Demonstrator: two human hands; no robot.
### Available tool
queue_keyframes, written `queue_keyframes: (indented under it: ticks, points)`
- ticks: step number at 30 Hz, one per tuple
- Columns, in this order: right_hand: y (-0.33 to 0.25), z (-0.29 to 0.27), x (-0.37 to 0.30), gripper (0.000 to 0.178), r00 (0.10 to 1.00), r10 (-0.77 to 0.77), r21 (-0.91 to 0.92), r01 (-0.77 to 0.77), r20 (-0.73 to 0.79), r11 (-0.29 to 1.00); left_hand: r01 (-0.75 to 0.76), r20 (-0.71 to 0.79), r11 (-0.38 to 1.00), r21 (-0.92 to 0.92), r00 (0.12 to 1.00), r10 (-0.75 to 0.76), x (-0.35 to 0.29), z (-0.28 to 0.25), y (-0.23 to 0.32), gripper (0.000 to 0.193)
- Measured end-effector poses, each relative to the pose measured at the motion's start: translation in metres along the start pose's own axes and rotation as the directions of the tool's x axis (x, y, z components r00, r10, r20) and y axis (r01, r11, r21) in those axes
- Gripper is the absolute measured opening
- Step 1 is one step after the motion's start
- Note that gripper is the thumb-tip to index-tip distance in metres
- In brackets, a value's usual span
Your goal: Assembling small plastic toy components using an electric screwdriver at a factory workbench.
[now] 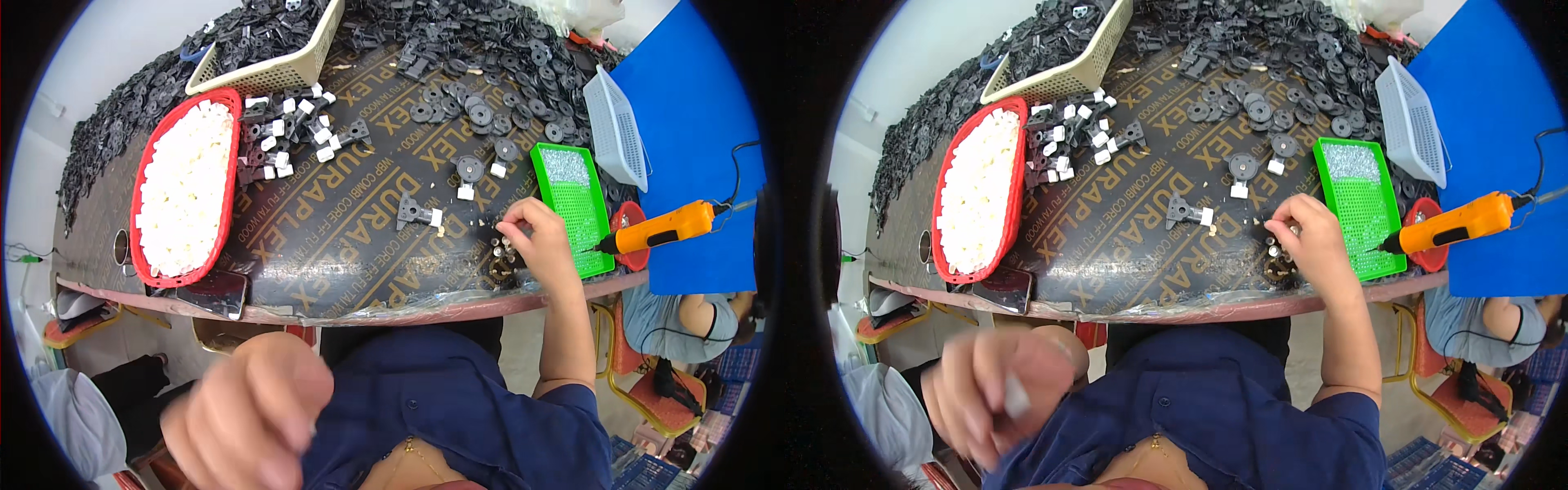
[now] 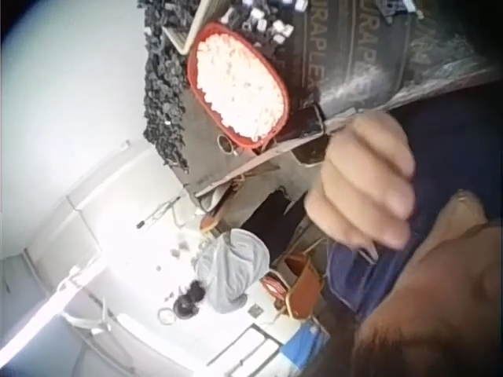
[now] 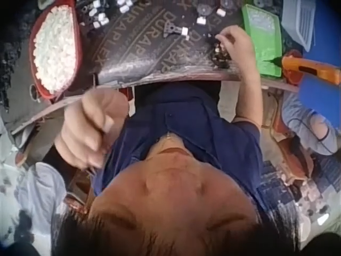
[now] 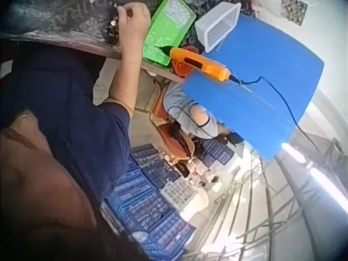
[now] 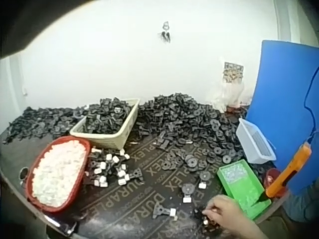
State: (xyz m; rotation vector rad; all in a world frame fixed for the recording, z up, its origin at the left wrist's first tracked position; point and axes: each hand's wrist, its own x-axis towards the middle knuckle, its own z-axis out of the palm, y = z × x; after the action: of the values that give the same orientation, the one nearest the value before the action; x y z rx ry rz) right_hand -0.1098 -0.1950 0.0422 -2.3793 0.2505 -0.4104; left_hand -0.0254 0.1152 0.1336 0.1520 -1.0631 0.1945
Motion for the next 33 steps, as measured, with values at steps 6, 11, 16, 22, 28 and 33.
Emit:
queue_keyframes:
  ticks: [6,11,16,22,28,33]
  points:
    - [-0.058,-0.015,0.055,0.007,0.983,-0.155,0.211,0.174,-0.104,0.962,0.778,-0.475,0.628,0.040,0.568,-0.673,0.014,-0.057,-0.075,0.047]
    - [-0.078,0.004,0.095,0.005,0.963,-0.223,0.334,0.261,-0.149,0.906,0.930,-0.459,0.312,-0.196,0.194,-0.867,-0.024,-0.124,-0.115,0.038]
    - [-0.052,0.052,0.090,0.006,0.989,-0.143,0.406,0.145,-0.035,0.902,0.942,-0.444,0.242,-0.232,0.119,-0.888,-0.051,-0.131,-0.117,0.040]
    - [-0.033,0.056,0.093,0.005,0.994,-0.085,0.565,0.109,-0.070,0.818,0.909,-0.382,0.221,-0.352,0.075,-0.921,-0.050,-0.132,-0.113,0.045]
    - [-0.037,0.063,0.087,0.008,0.997,-0.047,0.576,0.002,0.064,0.817,0.941,-0.439,0.272,-0.199,0.163,-0.884,-0.061,-0.130,-0.112,0.049]
    - [-0.045,0.064,0.083,0.008,0.994,-0.022,0.647,-0.054,0.110,0.760,0.916,-0.401,0.235,-0.326,0.091,-0.912,-0.062,-0.134,-0.113,0.038]
